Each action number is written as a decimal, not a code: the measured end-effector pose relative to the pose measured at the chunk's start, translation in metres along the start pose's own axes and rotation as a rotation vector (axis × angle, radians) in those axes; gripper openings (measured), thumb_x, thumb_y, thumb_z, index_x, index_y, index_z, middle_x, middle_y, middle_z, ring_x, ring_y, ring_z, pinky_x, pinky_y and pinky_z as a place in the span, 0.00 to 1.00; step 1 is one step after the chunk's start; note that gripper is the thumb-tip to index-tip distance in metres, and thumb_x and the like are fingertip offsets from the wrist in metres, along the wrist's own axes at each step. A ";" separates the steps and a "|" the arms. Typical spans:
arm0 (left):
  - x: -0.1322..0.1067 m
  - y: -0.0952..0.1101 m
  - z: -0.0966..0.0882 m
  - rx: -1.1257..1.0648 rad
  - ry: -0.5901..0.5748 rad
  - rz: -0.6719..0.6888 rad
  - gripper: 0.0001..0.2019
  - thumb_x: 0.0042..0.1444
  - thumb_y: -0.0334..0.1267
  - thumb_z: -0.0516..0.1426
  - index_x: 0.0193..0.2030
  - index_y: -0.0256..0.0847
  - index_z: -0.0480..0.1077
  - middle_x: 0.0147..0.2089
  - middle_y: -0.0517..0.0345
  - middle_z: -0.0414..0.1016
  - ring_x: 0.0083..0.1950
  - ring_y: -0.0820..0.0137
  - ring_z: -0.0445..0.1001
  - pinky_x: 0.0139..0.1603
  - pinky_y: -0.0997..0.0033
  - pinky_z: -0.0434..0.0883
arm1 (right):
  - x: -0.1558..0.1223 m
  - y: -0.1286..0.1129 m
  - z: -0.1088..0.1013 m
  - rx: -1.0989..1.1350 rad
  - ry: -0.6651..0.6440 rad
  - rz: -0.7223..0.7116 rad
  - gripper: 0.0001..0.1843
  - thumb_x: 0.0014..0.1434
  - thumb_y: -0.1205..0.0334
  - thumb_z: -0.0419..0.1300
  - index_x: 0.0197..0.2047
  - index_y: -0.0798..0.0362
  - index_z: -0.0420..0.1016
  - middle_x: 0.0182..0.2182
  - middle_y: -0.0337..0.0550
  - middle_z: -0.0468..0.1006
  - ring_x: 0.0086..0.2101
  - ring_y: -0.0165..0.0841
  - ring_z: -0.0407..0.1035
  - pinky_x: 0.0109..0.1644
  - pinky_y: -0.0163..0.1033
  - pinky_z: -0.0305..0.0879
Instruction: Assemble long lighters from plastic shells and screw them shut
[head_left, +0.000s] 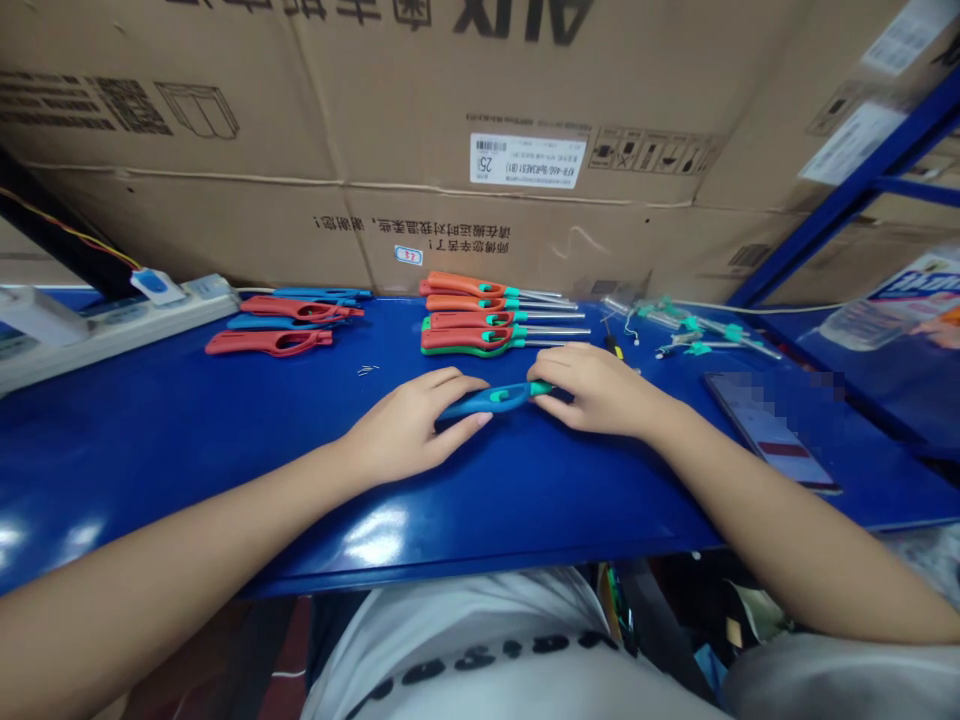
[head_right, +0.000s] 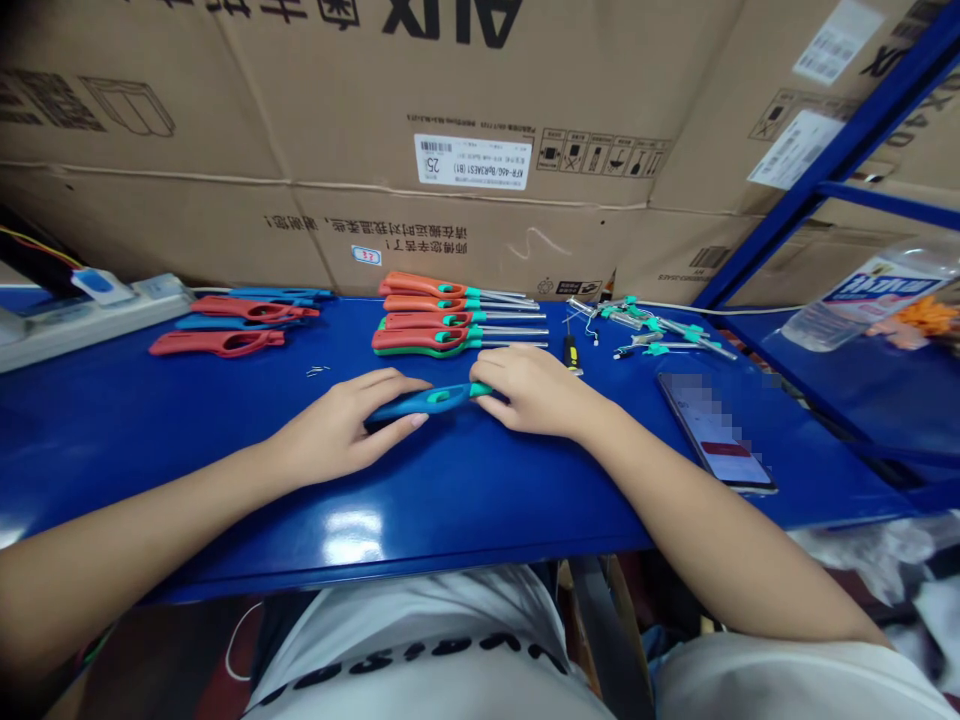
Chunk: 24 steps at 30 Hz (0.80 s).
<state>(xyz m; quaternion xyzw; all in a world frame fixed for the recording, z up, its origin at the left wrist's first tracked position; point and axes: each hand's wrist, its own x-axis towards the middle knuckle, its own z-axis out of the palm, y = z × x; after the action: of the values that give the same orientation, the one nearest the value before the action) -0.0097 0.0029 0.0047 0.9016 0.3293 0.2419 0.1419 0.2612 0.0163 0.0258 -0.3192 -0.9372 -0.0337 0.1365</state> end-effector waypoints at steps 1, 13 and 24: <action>0.000 -0.001 0.000 0.002 -0.026 -0.002 0.19 0.69 0.47 0.53 0.60 0.40 0.70 0.53 0.51 0.76 0.53 0.63 0.75 0.56 0.63 0.71 | 0.000 0.001 -0.001 0.023 -0.015 0.027 0.08 0.67 0.61 0.56 0.39 0.55 0.74 0.35 0.47 0.77 0.35 0.36 0.68 0.43 0.40 0.59; 0.001 -0.005 -0.003 0.289 -0.123 -0.036 0.19 0.67 0.47 0.54 0.59 0.40 0.70 0.54 0.46 0.74 0.54 0.55 0.73 0.55 0.55 0.73 | -0.007 0.012 -0.010 -0.051 -0.192 0.367 0.23 0.62 0.39 0.59 0.44 0.52 0.74 0.43 0.49 0.78 0.39 0.41 0.72 0.35 0.38 0.60; 0.001 -0.005 -0.012 0.188 -0.145 -0.170 0.17 0.65 0.46 0.56 0.54 0.39 0.73 0.48 0.49 0.73 0.38 0.65 0.76 0.38 0.66 0.72 | -0.012 0.037 -0.019 -0.202 -0.423 1.055 0.31 0.67 0.57 0.53 0.68 0.65 0.57 0.52 0.72 0.76 0.50 0.59 0.74 0.46 0.55 0.69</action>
<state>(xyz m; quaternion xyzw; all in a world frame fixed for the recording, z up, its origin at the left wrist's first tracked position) -0.0182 0.0083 0.0128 0.8950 0.4144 0.1311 0.1002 0.2971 0.0355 0.0399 -0.7545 -0.6504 0.0141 -0.0867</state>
